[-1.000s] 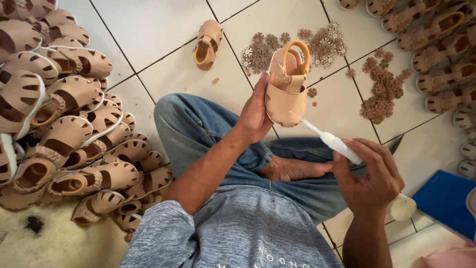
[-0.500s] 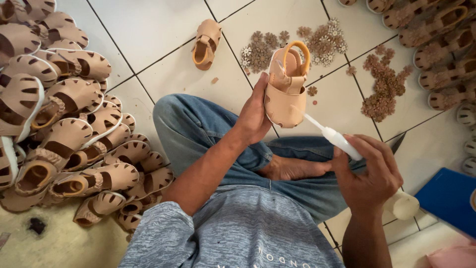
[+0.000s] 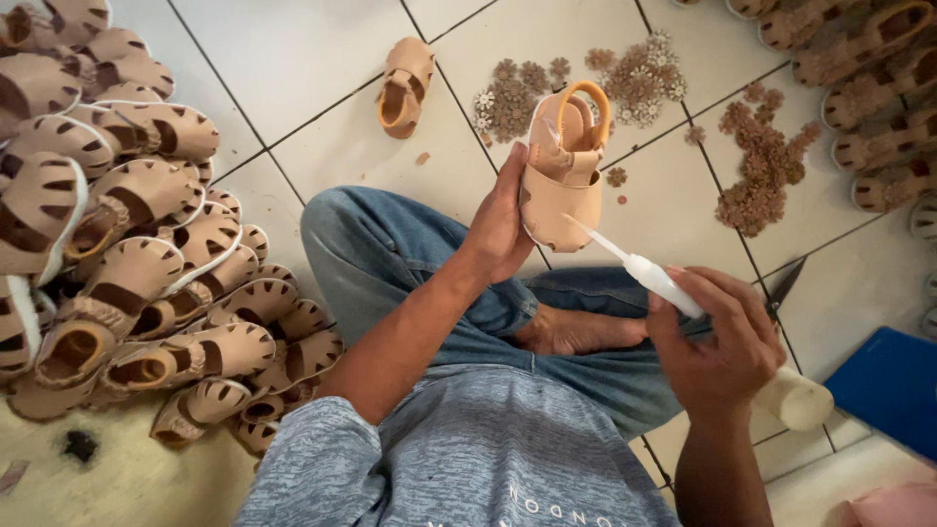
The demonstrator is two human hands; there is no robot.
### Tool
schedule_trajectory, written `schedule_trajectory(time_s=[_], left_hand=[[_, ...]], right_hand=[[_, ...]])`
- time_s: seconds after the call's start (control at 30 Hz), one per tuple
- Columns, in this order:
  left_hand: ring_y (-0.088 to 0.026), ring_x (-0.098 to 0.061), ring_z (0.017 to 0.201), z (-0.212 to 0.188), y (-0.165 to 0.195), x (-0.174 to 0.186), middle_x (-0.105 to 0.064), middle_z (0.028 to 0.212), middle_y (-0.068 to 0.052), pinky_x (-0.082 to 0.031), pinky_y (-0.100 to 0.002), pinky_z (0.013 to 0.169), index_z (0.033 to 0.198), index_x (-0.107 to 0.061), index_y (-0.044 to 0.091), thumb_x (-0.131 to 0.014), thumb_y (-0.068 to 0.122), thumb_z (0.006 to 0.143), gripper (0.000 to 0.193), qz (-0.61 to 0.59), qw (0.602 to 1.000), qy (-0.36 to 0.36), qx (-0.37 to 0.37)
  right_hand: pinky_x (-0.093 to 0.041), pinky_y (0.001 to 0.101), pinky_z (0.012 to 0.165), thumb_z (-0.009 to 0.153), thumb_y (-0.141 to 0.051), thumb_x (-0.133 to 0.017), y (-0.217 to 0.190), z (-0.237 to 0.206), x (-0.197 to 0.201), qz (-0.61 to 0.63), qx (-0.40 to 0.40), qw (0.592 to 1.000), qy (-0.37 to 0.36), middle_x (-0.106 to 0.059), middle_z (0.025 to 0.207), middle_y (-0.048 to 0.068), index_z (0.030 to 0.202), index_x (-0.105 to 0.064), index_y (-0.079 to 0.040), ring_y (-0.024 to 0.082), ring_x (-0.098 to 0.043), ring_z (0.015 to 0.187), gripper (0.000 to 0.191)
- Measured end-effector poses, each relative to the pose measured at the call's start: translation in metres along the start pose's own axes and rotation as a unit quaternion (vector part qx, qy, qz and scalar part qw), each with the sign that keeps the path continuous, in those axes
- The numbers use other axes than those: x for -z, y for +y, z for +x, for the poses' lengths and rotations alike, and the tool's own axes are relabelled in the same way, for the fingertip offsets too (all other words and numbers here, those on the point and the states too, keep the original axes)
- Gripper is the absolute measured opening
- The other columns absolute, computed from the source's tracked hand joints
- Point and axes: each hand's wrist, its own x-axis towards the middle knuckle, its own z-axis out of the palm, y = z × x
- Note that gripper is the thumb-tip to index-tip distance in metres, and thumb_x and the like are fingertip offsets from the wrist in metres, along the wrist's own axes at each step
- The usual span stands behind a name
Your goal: The person sits on the floor and decorates children's sandals, squeezing glue from a small bottle onto the shoe upper and pressing a decorative flower appliqué onto the glued spot, working on one sandal at a time and setting finished sandals aside.
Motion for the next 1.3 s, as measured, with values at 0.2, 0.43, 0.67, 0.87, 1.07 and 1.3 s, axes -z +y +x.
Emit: schedule_trajectory(time_s=[0.2, 0.43, 0.67, 0.87, 1.07, 1.3], left_hand=[[-0.021, -0.065, 0.121, -0.003, 0.003, 0.006, -0.066, 0.135, -0.01, -0.053, -0.039, 0.106, 0.149, -0.051, 0.003, -0.033, 0.052, 0.114, 0.063, -0.013, 0.999, -0.029, 0.007], [-0.025, -0.067, 0.117, -0.004, 0.01, 0.023, -0.068, 0.13, -0.011, -0.056, -0.042, 0.102, 0.145, -0.052, 0.007, -0.035, 0.053, 0.113, 0.059, -0.023, 0.999, -0.036, -0.028], [-0.028, -0.068, 0.113, -0.017, 0.024, 0.037, -0.069, 0.125, -0.014, -0.056, -0.043, 0.097, 0.142, -0.055, 0.006, -0.03, 0.056, 0.11, 0.065, -0.008, 1.0, 0.016, -0.002], [-0.028, -0.068, 0.111, -0.023, 0.026, 0.043, -0.069, 0.123, -0.017, -0.057, -0.042, 0.097, 0.14, -0.056, 0.004, -0.028, 0.059, 0.111, 0.068, 0.013, 1.0, 0.022, -0.001], [-0.027, -0.068, 0.109, -0.022, 0.029, 0.042, -0.069, 0.123, -0.015, -0.057, -0.042, 0.095, 0.141, -0.055, 0.004, -0.031, 0.056, 0.112, 0.064, 0.02, 0.997, 0.076, 0.002], [-0.025, -0.068, 0.11, -0.021, 0.033, 0.032, -0.068, 0.122, -0.014, -0.058, -0.042, 0.093, 0.144, -0.052, 0.005, -0.032, 0.055, 0.11, 0.064, 0.017, 0.999, 0.051, -0.002]], right_hand=[[-0.059, 0.029, 0.087, 0.098, -0.002, -0.083, 0.005, -0.001, -0.004, 0.022, -0.007, 1.0, 0.006, -0.074, 0.114, 0.01, 0.116, -0.073, -0.004, 0.021, -0.074, 0.104, 0.021], [-0.05, 0.0274, 0.083, 0.095, 0.002, -0.076, 0.053, -0.004, -0.035, 0.263, -0.171, 0.949, 0.035, -0.063, 0.112, 0.009, 0.117, -0.072, 0.003, 0.016, -0.061, 0.096, 0.022], [-0.057, 0.0255, 0.077, 0.095, -0.006, -0.078, 0.137, 0.015, -0.15, 0.335, -0.252, 0.908, -0.007, -0.071, 0.099, 0.006, 0.112, -0.065, 0.0, 0.011, -0.068, 0.088, 0.022], [-0.056, 0.0315, 0.071, 0.093, -0.013, -0.08, 0.161, 0.048, -0.228, 0.178, -0.209, 0.961, -0.022, -0.07, 0.086, 0.008, 0.102, -0.066, -0.004, 0.017, -0.068, 0.076, 0.02], [-0.052, 0.0399, 0.071, 0.084, -0.009, -0.08, 0.155, 0.073, -0.25, 0.067, -0.157, 0.985, -0.008, -0.067, 0.094, 0.011, 0.102, -0.065, -0.005, 0.027, -0.065, 0.082, 0.024], [-0.055, 0.0363, 0.072, 0.082, 0.001, -0.071, 0.201, 0.053, -0.225, 0.163, -0.244, 0.956, 0.012, -0.066, 0.109, 0.011, 0.121, -0.064, -0.004, 0.022, -0.066, 0.082, 0.04]])
